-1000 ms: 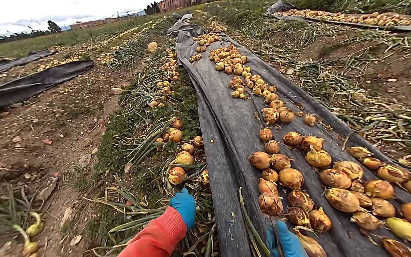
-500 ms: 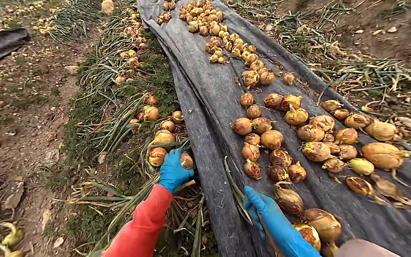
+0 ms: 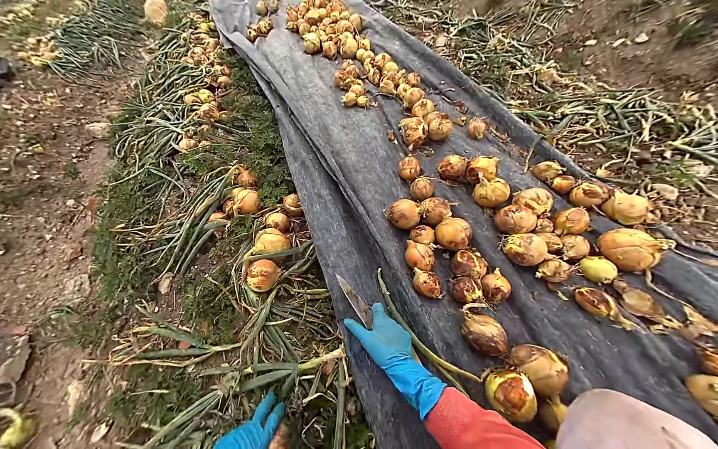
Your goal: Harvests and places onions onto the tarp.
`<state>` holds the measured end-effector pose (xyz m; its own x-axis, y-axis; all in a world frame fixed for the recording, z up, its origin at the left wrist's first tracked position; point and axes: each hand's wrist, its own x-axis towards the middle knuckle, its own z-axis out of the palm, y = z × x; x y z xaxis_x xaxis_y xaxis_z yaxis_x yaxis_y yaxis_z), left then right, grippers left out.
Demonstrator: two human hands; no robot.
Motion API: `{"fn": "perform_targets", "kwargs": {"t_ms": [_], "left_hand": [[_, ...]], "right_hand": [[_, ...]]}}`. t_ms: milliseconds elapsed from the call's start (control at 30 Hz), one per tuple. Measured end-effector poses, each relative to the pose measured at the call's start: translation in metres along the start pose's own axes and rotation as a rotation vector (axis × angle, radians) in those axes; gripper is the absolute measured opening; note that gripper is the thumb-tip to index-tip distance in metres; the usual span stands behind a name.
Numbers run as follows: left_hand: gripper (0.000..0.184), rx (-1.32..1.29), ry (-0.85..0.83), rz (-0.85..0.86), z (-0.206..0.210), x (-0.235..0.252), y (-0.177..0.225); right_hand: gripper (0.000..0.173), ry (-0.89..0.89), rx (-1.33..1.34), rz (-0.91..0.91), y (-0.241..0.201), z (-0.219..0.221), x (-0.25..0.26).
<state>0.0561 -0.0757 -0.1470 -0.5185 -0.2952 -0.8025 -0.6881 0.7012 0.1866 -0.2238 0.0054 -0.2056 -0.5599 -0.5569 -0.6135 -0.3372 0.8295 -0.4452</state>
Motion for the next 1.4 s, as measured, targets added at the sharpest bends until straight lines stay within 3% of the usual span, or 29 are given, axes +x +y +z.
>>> {"fn": "perform_targets", "kwargs": {"t_ms": [100, 200, 267, 333, 400, 433, 533, 633, 733, 800, 933, 967, 1033, 1100, 1133, 1200, 1233, 1300, 1400], "left_hand": [[0.101, -0.019, 0.041, -0.032, 0.002, 0.004, -0.014], [0.094, -0.401, 0.155, -0.088, 0.015, 0.000, -0.020], [0.089, -0.738, 0.377, 0.027, 0.025, -0.006, -0.008], [0.093, -0.998, 0.561, 0.271, 0.023, -0.012, 0.012], [0.093, -1.227, 0.573, 0.465, 0.012, -0.021, 0.034], [0.086, -1.324, 0.540, 0.529, 0.007, -0.027, 0.045], [0.062, -1.506, 0.362, 0.728, -0.006, -0.035, 0.064], [0.060, -1.517, 0.304, 0.772, -0.020, -0.034, 0.073], [0.064, -1.522, 0.333, 0.642, -0.039, -0.037, 0.083], [0.078, -1.314, 0.548, 0.541, -0.046, -0.035, 0.088], [0.093, -0.552, 1.186, 0.387, -0.057, 0.000, 0.079], [0.092, -0.529, 1.225, 0.287, -0.068, 0.014, 0.073], [0.092, -0.915, 0.975, 0.075, -0.098, 0.026, 0.071], [0.090, -1.203, 0.742, 0.180, -0.124, 0.030, 0.079], [0.081, -1.221, 0.624, 0.277, -0.130, 0.032, 0.087], [0.038, -0.933, 0.502, 0.273, -0.128, 0.044, 0.098], [0.027, -0.706, 0.470, 0.189, -0.121, 0.054, 0.099], [0.032, -0.343, 0.317, -0.010, -0.107, 0.073, 0.101], [0.065, -0.208, 0.216, -0.083, -0.076, 0.105, 0.111]], "right_hand": [[0.075, -0.157, 0.150, 0.015, 0.005, -0.033, -0.022], [0.067, -0.220, 0.285, -0.099, 0.007, -0.045, -0.071], [0.064, -0.267, 0.320, -0.192, 0.012, -0.044, -0.096], [0.059, -0.348, 0.370, -0.240, 0.015, -0.032, -0.110], [0.071, -0.427, 0.410, -0.298, 0.012, -0.021, -0.115], [0.087, -0.459, 0.438, -0.338, 0.009, -0.020, -0.118], [0.108, -0.342, 0.570, -0.539, 0.004, -0.018, -0.127], [0.095, -0.208, 0.609, -0.641, 0.002, -0.024, -0.125], [0.081, -0.112, 0.535, -0.704, 0.006, -0.033, -0.118], [0.077, -0.018, 0.426, -0.706, 0.012, -0.037, -0.111], [0.073, 0.067, 0.308, -0.771, 0.017, -0.040, -0.111], [0.071, 0.086, 0.318, -0.850, 0.014, -0.040, -0.117], [0.067, 0.027, 0.467, -0.923, 0.009, -0.041, -0.133], [0.059, -0.134, 0.698, -0.886, 0.007, -0.049, -0.136], [0.056, -0.231, 0.780, -0.854, 0.009, -0.054, -0.134], [0.057, -0.320, 0.851, -0.795, 0.020, -0.062, -0.129], [0.059, -0.304, 0.885, -0.739, 0.025, -0.065, -0.127], [0.066, -0.227, 0.957, -0.542, 0.029, -0.071, -0.121], [0.057, -0.149, 0.883, -0.361, 0.024, -0.075, -0.112]]}}
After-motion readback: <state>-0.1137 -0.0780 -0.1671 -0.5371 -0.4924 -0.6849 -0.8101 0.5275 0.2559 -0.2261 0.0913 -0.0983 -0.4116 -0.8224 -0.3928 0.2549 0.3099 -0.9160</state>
